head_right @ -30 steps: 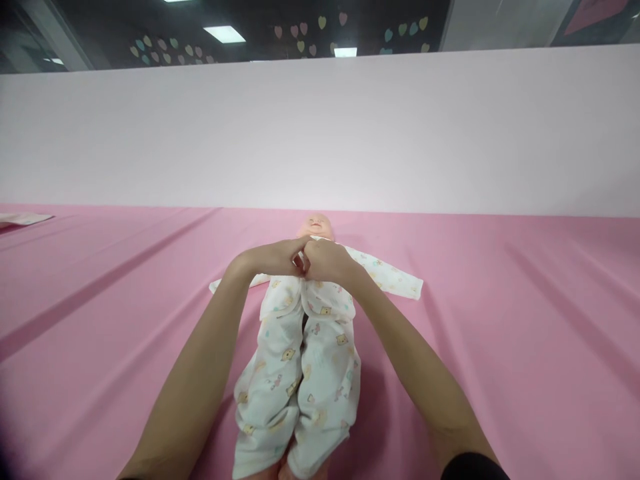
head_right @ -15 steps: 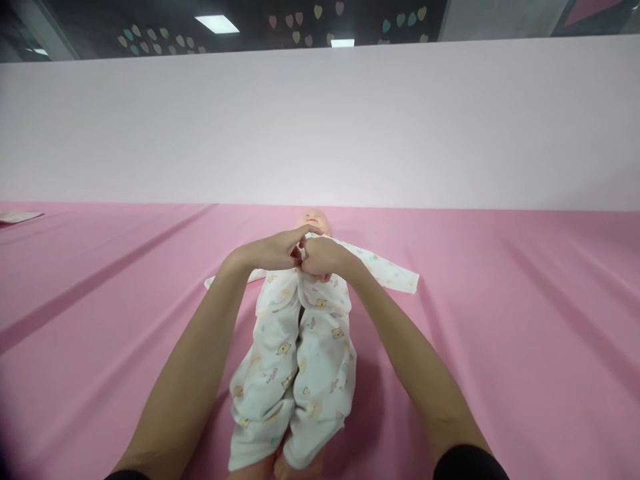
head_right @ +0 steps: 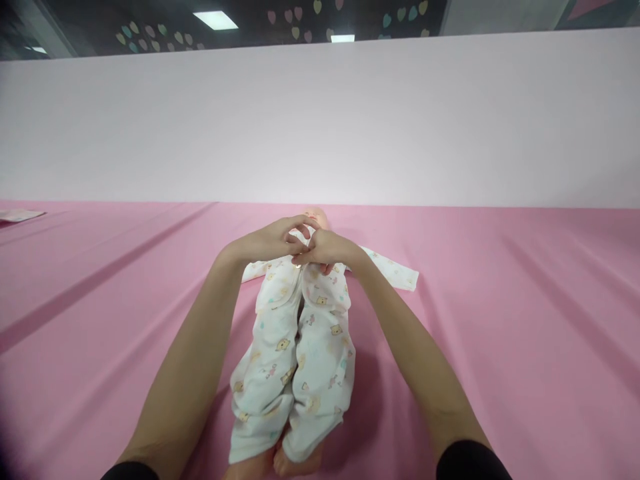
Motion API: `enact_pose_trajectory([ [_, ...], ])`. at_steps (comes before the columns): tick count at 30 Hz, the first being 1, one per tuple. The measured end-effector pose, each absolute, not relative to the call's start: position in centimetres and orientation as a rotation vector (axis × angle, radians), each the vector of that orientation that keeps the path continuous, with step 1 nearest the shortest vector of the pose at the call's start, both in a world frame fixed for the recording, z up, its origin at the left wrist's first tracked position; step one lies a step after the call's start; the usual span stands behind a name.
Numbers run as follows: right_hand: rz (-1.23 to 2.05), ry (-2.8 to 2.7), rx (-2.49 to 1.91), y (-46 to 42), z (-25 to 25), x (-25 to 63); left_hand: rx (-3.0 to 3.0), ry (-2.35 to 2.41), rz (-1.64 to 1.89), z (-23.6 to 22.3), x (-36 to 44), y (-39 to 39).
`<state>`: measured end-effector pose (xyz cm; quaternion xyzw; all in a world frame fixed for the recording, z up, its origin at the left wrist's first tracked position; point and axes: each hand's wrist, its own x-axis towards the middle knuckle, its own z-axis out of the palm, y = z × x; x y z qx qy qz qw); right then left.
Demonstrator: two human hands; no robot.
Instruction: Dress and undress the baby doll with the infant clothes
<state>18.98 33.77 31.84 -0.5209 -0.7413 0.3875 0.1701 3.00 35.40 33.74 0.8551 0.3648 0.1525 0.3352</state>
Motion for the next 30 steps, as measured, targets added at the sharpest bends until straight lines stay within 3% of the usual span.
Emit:
enact_pose_trajectory([
  [6,0.970,-2.201,-1.577,34.0,31.9,19.0,2.374,1.604,0.217,32.5,4.0,35.6],
  [11,0.891,-2.118,-1.556,33.7,32.9,20.4,2.433,1.632,0.289,31.8,4.8,35.9],
  [15,0.941,-2.146,-1.486,33.2,33.8,22.3,2.315,1.467,0.330,32.3,0.6,37.5],
  [18,0.987,-2.142,-1.611,32.8,34.6,25.5,2.188,1.865,0.440,32.6,-4.9,38.7],
  [21,0.514,-1.909,-2.335,32.3,35.4,28.3,2.042,2.411,0.324,32.8,-8.5,38.9],
  [23,0.097,-1.737,-2.621,31.8,35.8,28.4,2.029,2.361,0.289,33.0,-8.2,38.4],
  [26,0.067,-2.053,-2.180,31.4,35.3,25.2,2.258,1.784,0.348,33.0,-4.1,37.3],
  [28,0.240,-2.404,-1.641,31.8,33.9,21.8,2.449,1.453,0.150,32.7,-0.5,36.7],
  [30,0.307,-2.579,-1.433,32.8,32.2,18.8,2.570,1.441,-0.060,32.3,2.4,36.4],
])
